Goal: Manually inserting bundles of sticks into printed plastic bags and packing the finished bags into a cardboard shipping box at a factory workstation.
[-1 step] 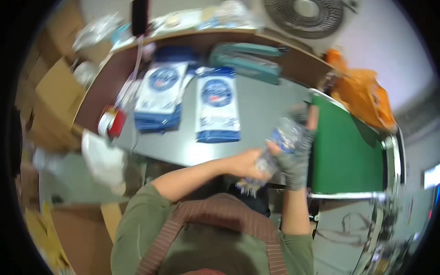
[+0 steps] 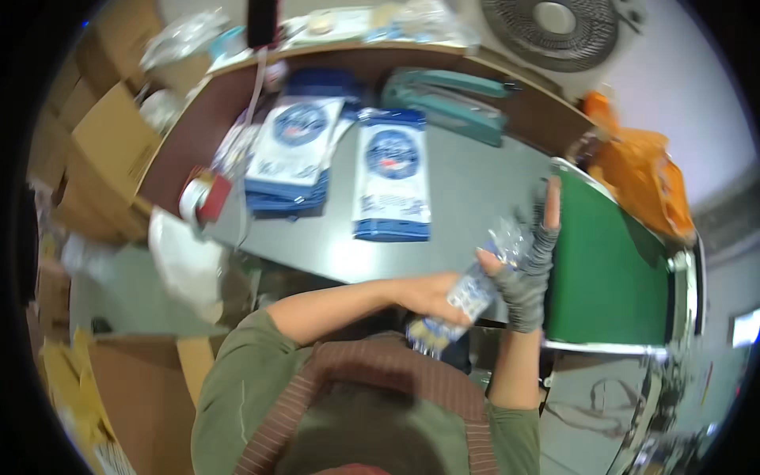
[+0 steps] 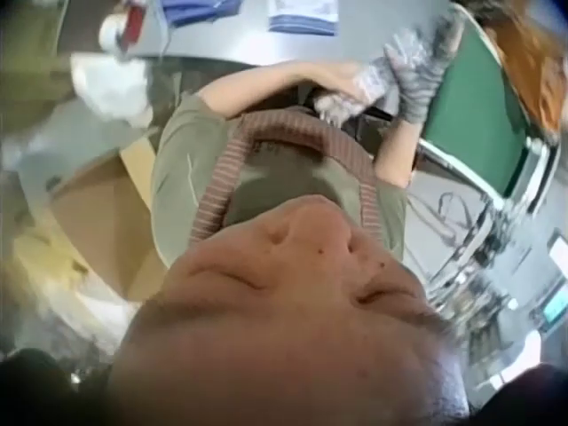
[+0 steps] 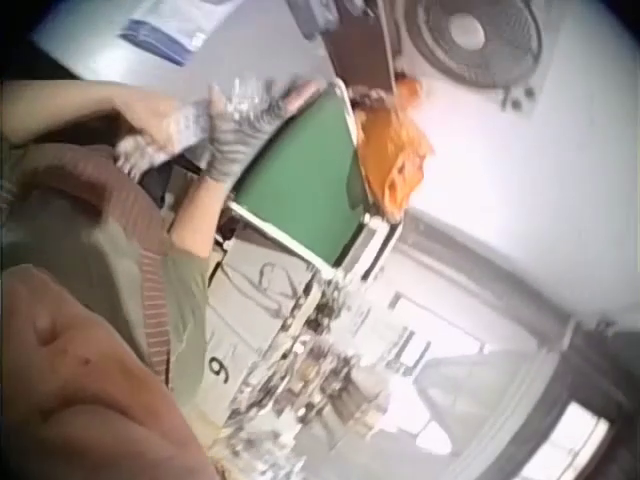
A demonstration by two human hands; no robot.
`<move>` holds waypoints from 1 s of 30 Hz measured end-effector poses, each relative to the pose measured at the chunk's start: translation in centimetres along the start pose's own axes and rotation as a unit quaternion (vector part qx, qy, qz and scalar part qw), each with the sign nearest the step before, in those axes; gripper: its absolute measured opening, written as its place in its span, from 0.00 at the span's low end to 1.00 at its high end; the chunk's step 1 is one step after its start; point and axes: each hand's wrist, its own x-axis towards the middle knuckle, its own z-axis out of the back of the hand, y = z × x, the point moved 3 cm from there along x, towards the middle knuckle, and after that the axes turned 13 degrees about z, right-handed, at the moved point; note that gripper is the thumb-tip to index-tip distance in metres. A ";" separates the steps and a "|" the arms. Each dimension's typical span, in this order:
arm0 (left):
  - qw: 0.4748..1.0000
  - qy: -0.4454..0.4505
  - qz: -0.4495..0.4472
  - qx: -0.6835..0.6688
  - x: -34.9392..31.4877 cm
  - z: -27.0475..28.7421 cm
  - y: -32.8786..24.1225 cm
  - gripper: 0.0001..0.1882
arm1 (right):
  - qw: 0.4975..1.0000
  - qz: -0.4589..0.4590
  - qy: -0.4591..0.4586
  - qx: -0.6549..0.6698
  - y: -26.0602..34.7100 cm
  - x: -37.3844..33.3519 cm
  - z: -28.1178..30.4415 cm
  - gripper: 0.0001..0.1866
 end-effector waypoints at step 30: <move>0.565 -0.501 0.178 0.631 -25.5 4.1 4.4 0.30 | 0.864 -0.478 0.071 0.143 -9.1 -7.8 -4.7 0.14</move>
